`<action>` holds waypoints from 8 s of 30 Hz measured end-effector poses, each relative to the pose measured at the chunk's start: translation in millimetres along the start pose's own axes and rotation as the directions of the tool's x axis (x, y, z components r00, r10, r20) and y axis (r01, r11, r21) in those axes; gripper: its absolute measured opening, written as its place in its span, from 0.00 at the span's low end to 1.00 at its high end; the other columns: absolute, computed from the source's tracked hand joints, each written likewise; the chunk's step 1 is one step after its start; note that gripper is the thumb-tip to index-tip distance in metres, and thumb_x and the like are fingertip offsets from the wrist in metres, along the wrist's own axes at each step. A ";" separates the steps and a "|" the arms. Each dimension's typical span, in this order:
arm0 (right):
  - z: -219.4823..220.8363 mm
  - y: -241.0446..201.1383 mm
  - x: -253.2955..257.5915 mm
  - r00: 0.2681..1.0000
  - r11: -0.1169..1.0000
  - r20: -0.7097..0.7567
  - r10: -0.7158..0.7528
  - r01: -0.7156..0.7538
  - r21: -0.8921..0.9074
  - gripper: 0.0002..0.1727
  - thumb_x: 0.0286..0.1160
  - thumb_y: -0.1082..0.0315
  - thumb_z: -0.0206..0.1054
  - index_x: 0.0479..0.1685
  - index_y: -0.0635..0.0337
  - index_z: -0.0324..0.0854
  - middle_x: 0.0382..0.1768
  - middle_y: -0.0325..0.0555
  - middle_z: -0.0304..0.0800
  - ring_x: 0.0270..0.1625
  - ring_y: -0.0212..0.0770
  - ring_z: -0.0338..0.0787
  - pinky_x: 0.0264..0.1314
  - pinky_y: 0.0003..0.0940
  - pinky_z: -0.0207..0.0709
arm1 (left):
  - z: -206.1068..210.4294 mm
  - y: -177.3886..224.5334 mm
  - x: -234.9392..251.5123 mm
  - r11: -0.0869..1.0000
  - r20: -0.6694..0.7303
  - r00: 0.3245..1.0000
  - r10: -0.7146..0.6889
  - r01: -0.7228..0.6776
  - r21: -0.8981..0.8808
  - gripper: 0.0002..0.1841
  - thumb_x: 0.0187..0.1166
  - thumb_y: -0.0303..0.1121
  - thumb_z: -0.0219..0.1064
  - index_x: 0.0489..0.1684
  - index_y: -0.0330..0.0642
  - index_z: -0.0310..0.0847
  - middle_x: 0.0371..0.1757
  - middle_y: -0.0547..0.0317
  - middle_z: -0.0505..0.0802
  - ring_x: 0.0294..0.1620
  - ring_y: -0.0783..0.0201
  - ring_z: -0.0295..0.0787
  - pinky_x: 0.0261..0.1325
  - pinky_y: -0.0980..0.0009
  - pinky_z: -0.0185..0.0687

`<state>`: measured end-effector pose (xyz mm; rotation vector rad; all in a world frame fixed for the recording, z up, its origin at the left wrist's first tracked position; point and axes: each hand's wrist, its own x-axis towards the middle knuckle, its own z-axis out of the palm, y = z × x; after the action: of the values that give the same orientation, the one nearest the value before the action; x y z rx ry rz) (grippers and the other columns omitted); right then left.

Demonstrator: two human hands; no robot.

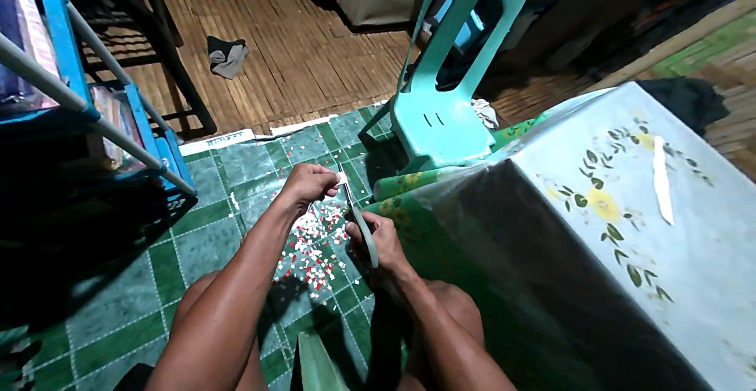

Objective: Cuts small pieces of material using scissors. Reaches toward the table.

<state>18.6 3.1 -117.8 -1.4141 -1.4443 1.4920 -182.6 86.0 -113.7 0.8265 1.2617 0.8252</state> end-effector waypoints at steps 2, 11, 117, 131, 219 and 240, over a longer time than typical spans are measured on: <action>1.0 1.8 0.9 1.000 1.000 0.006 0.005 -0.005 0.024 0.22 0.77 0.54 0.74 0.56 0.66 0.85 0.24 0.44 0.89 0.20 0.36 0.87 0.23 0.32 0.86 | -0.8 0.0 1.1 1.000 -0.014 1.000 -0.005 0.004 -0.018 0.08 0.80 0.31 0.71 0.46 0.35 0.89 0.32 0.54 0.94 0.26 0.69 0.88 0.32 0.74 0.84; -1.9 7.6 2.6 0.994 0.997 0.071 -0.083 0.083 -0.003 0.29 0.77 0.49 0.71 0.65 0.66 0.81 0.28 0.43 0.89 0.25 0.35 0.88 0.28 0.32 0.87 | -3.6 -3.9 4.1 0.998 -0.058 0.997 0.050 -0.052 -0.037 0.08 0.81 0.33 0.72 0.47 0.38 0.89 0.37 0.55 0.94 0.27 0.67 0.88 0.32 0.72 0.84; -14.9 10.7 19.9 0.915 0.997 -0.398 0.071 -0.052 0.058 0.37 0.54 0.58 0.89 0.68 0.63 0.83 0.25 0.47 0.90 0.23 0.42 0.89 0.30 0.41 0.89 | 0.8 -4.6 1.3 0.890 0.158 0.987 0.034 -0.102 0.445 0.11 0.83 0.37 0.66 0.40 0.39 0.91 0.34 0.56 0.94 0.32 0.62 0.91 0.44 0.60 0.89; -31.0 9.9 17.0 0.914 0.997 -0.402 -0.060 0.073 0.018 0.38 0.53 0.64 0.87 0.70 0.63 0.82 0.24 0.47 0.91 0.23 0.43 0.90 0.30 0.41 0.90 | 33.5 -25.2 -3.0 0.938 0.287 0.958 -0.014 -0.086 0.336 0.11 0.83 0.36 0.66 0.41 0.39 0.90 0.31 0.58 0.94 0.28 0.66 0.89 0.38 0.66 0.86; -2.1 11.2 13.4 0.995 0.995 -0.066 -0.076 0.071 -0.076 0.48 0.63 0.49 0.82 0.84 0.62 0.68 0.42 0.46 0.93 0.38 0.34 0.91 0.45 0.33 0.88 | -10.9 2.4 1.7 0.974 -0.134 0.969 0.208 -0.192 0.124 0.09 0.85 0.33 0.68 0.54 0.42 0.89 0.40 0.57 0.94 0.29 0.68 0.87 0.35 0.72 0.82; -14.7 7.5 5.9 0.986 0.991 -0.106 -0.130 0.125 -0.054 0.35 0.67 0.51 0.79 0.70 0.66 0.80 0.28 0.42 0.91 0.23 0.33 0.87 0.27 0.31 0.86 | 13.0 5.8 3.5 0.947 0.028 0.973 0.228 -0.228 0.227 0.07 0.84 0.30 0.68 0.49 0.42 0.93 0.37 0.59 0.93 0.29 0.69 0.86 0.38 0.71 0.84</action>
<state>32.9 11.2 -124.0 -1.3819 -1.4811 1.2893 -169.7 90.9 -108.7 1.1757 1.2911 0.8721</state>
